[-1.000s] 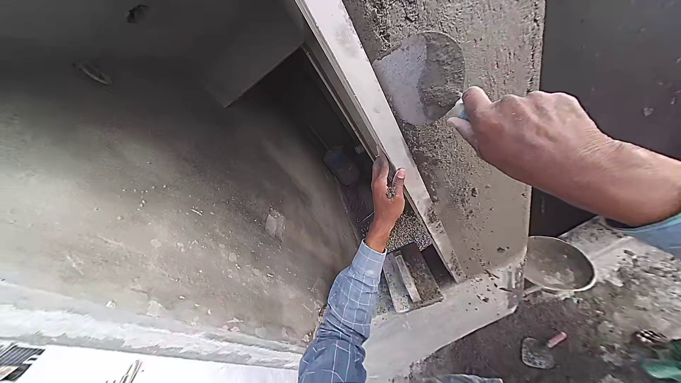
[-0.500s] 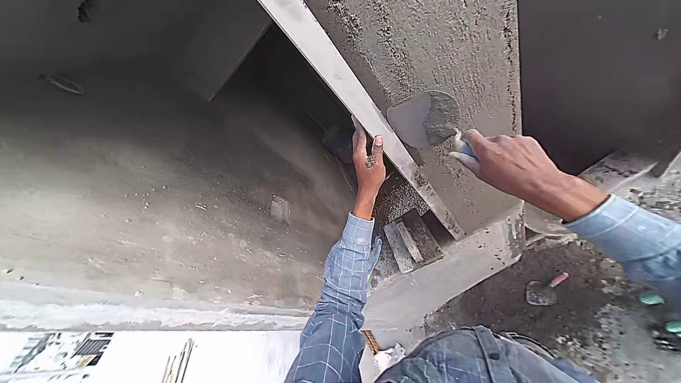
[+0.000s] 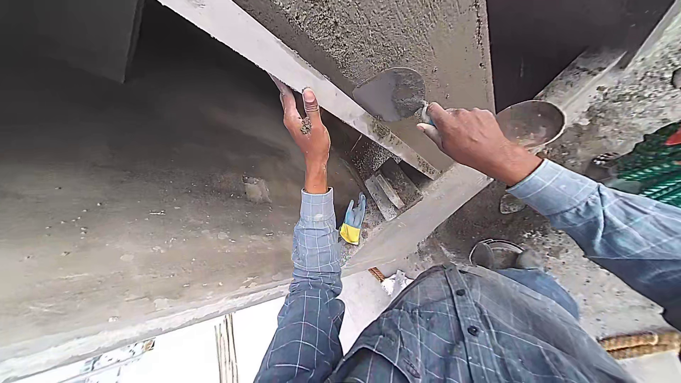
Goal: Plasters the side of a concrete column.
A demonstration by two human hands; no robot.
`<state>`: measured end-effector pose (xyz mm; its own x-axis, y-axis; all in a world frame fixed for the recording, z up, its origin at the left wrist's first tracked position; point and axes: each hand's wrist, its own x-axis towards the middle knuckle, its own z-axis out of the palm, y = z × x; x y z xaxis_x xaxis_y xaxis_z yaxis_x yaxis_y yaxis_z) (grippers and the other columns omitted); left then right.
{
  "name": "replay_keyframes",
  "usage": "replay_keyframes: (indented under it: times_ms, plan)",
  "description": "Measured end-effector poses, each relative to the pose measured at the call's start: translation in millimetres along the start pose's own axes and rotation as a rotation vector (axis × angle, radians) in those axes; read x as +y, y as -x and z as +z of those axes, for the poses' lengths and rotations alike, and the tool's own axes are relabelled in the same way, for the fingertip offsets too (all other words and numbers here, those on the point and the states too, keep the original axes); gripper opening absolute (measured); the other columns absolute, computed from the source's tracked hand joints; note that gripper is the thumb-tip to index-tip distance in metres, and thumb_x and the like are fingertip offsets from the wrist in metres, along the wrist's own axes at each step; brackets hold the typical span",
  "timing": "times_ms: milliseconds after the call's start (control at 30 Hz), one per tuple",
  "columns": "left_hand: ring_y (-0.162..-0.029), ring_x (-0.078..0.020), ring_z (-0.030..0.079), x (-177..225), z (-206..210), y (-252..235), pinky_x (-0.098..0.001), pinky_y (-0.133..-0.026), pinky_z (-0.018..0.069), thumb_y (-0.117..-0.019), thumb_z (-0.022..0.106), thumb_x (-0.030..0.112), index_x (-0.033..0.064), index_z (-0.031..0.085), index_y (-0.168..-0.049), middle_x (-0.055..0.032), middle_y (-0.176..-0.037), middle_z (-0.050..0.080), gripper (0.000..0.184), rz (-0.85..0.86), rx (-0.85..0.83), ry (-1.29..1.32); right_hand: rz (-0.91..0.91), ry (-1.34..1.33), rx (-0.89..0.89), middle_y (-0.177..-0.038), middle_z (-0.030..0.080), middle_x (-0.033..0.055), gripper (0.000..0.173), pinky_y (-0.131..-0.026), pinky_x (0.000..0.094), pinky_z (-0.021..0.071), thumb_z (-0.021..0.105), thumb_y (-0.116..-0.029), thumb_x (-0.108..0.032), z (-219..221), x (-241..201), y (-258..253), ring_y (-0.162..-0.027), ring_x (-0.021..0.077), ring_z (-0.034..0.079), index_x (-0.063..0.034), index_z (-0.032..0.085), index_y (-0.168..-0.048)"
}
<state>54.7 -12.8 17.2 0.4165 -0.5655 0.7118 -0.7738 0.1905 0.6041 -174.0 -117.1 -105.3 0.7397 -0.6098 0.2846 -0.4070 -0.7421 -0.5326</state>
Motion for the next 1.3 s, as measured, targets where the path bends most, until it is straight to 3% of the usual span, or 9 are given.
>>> replay_keyframes:
  times_ms: [233, 400, 467, 567, 667, 800, 933, 1100, 1300]
  plan:
    - [-0.132, -0.0181, 0.055, 1, -1, -1, -0.0337, -0.097, 0.0575, -0.1076, 0.045, 0.022, -0.0093, 0.021, -0.156, -0.0225, -0.157, 0.034, 0.062, 0.022, -0.005, -0.035, 0.036, -0.089, -0.035, -0.074, 0.061, 0.0248, 0.039, -0.057, 0.0603, 0.0485, 0.045, -0.1098, -0.036, 47, 34, 9, -0.071, 0.0498, 0.067, 0.0011, 0.056, -0.11]
    - [-0.136, -0.0138, 0.051, -3, 3, 1, -0.0282, -0.104, 0.0513, -0.1073, 0.046, 0.024, -0.0116, 0.023, -0.155, -0.0224, -0.159, 0.035, 0.064, 0.074, 0.009, -0.025, 0.069, -0.121, -0.057, -0.078, 0.064, 0.0236, 0.037, -0.061, 0.0604, 0.0511, 0.052, -0.1077, -0.035, 96, 73, 36, -0.074, 0.0472, 0.068, 0.0015, 0.059, -0.106]
    - [-0.139, -0.0157, 0.049, -5, 6, 2, -0.0295, -0.111, 0.046, -0.1066, 0.049, 0.023, -0.0124, 0.031, -0.152, -0.0239, -0.157, 0.037, 0.06, 0.088, 0.045, -0.002, 0.193, -0.169, -0.049, -0.08, 0.066, 0.0243, 0.04, -0.065, 0.0618, 0.0519, 0.054, -0.1062, -0.036, 104, 76, 62, -0.076, 0.0473, 0.069, 0.0037, 0.06, -0.108]
    - [-0.138, -0.0172, 0.05, -11, 12, 9, -0.0311, -0.112, 0.0448, -0.1067, 0.05, 0.022, -0.0127, 0.038, -0.148, -0.0242, -0.154, 0.043, 0.056, 0.078, 0.096, 0.027, 0.479, -0.293, -0.045, -0.091, 0.068, 0.0304, 0.054, -0.079, 0.0659, 0.0505, 0.051, -0.1062, -0.044, 104, 77, 116, -0.09, 0.0514, 0.068, 0.007, 0.06, -0.122]
    - [-0.139, -0.0173, 0.049, -18, 16, 23, -0.0287, -0.115, 0.0396, -0.1059, 0.051, 0.02, -0.0138, 0.045, -0.144, -0.0257, -0.151, 0.047, 0.051, 0.075, 0.128, 0.043, 0.671, -0.286, 0.052, -0.09, 0.067, 0.0298, 0.056, -0.077, 0.0668, 0.0492, 0.047, -0.1062, -0.046, 97, 93, 180, -0.087, 0.051, 0.068, 0.0054, 0.062, -0.122]
    - [-0.138, -0.0139, 0.05, -27, 23, 46, -0.0305, -0.116, 0.0402, -0.1072, 0.049, 0.031, -0.0095, 0.042, -0.147, -0.019, -0.15, 0.049, 0.057, 0.006, 0.068, 0.073, 0.85, -0.184, 0.173, -0.086, 0.068, 0.0262, 0.056, -0.073, 0.0649, 0.0506, 0.045, -0.1057, -0.049, 53, 123, 265, -0.083, 0.0469, 0.068, 0.0027, 0.064, -0.119]
    - [-0.137, -0.0169, 0.052, -30, 31, 55, -0.0317, -0.112, 0.0436, -0.1081, 0.045, 0.022, -0.0123, 0.041, -0.147, -0.0237, -0.148, 0.049, 0.052, -0.017, 0.062, 0.087, 0.961, -0.041, 0.337, -0.079, 0.064, 0.0245, 0.045, -0.069, 0.0642, 0.0488, 0.052, -0.1052, -0.039, -21, 140, 335, -0.075, 0.0448, 0.065, 0.0041, 0.063, -0.111]
    - [-0.136, -0.0179, 0.052, -23, 34, 55, -0.0326, -0.112, 0.0447, -0.1077, 0.044, 0.018, -0.0129, 0.041, -0.146, -0.0238, -0.147, 0.051, 0.05, -0.051, 0.086, 0.1, 1.117, 0.069, 0.473, -0.089, 0.064, 0.0319, 0.046, -0.071, 0.0713, 0.046, 0.055, -0.1063, -0.037, -112, 142, 396, -0.079, 0.0513, 0.063, 0.0067, 0.061, -0.12]
    - [-0.129, -0.017, 0.057, -27, 32, 55, -0.031, -0.108, 0.0466, -0.1075, 0.044, 0.017, -0.015, 0.046, -0.14, -0.0233, -0.139, 0.057, 0.046, -0.045, 0.09, 0.092, 1.306, 0.035, 0.34, -0.092, 0.062, 0.037, 0.049, -0.078, 0.0737, 0.0432, 0.048, -0.11, -0.035, -209, 198, 438, -0.085, 0.054, 0.062, 0.0126, 0.06, -0.108]
